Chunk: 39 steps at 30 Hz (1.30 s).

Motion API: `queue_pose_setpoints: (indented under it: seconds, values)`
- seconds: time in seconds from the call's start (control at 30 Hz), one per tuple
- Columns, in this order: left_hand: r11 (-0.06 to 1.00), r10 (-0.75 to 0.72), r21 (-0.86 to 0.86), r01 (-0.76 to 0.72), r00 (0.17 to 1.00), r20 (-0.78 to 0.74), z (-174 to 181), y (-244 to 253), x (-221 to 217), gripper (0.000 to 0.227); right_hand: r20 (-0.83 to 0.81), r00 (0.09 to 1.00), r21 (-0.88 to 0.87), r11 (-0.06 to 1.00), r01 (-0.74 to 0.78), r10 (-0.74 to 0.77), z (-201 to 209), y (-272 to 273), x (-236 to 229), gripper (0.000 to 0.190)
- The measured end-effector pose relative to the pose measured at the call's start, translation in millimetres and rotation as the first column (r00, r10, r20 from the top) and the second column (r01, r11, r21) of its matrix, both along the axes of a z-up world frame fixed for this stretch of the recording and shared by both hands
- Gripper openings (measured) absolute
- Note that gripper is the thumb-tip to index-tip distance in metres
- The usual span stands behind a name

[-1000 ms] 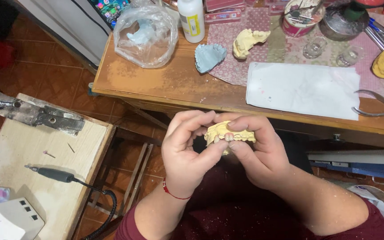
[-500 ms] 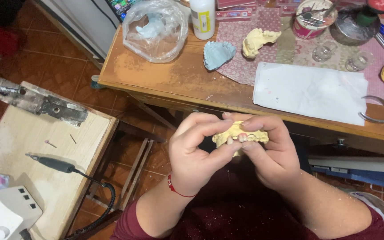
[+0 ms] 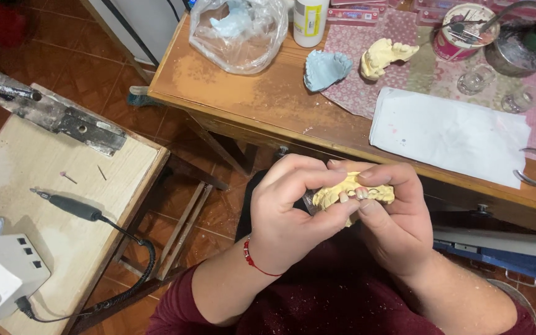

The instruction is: The person uses a rotary tool to grind and shape a small pink dental prosthetic. They then place the prosthetic into a blue mold and later into a yellow mold, pressing it into place.

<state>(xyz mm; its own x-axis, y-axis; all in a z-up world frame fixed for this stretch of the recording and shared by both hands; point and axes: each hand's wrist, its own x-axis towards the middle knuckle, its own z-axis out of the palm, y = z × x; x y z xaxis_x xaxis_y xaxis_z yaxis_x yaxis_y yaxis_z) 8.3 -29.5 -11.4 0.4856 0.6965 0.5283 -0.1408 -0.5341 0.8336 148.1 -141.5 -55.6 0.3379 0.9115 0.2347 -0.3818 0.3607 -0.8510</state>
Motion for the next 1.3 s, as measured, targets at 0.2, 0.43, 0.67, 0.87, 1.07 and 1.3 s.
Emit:
queue_pose_setpoints:
  seconds: [0.2,0.43,0.67,0.87,1.07,1.3]
  values:
    - [1.000,0.001,0.027,-0.001,1.000,0.006,3,0,-3,0.032,0.045,0.999,-0.009,1.000,0.027,-0.026,1,-3,0,0.030]
    - [0.996,-0.075,0.055,0.075,0.997,0.008,5,3,-9,0.036,0.337,0.938,0.071,0.995,0.068,-0.088,0,-4,3,0.027]
    - [0.994,-0.061,0.092,0.061,0.998,0.002,6,2,-7,0.037,0.314,0.948,0.060,0.998,0.032,-0.049,4,-3,3,0.027]
    - [0.987,0.007,0.158,-0.008,1.000,0.003,11,2,-4,0.037,-0.004,1.000,0.006,1.000,-0.008,0.008,0,-3,-1,0.026]
    - [0.984,0.065,0.169,-0.062,0.998,-0.008,14,0,-5,0.035,-0.151,0.987,-0.002,0.999,-0.048,0.047,-1,-1,-5,0.025]
    - [0.982,0.079,0.176,-0.070,0.996,-0.043,20,5,-6,0.032,-0.160,0.987,-0.004,1.000,-0.014,0.013,-5,-2,-1,0.030]
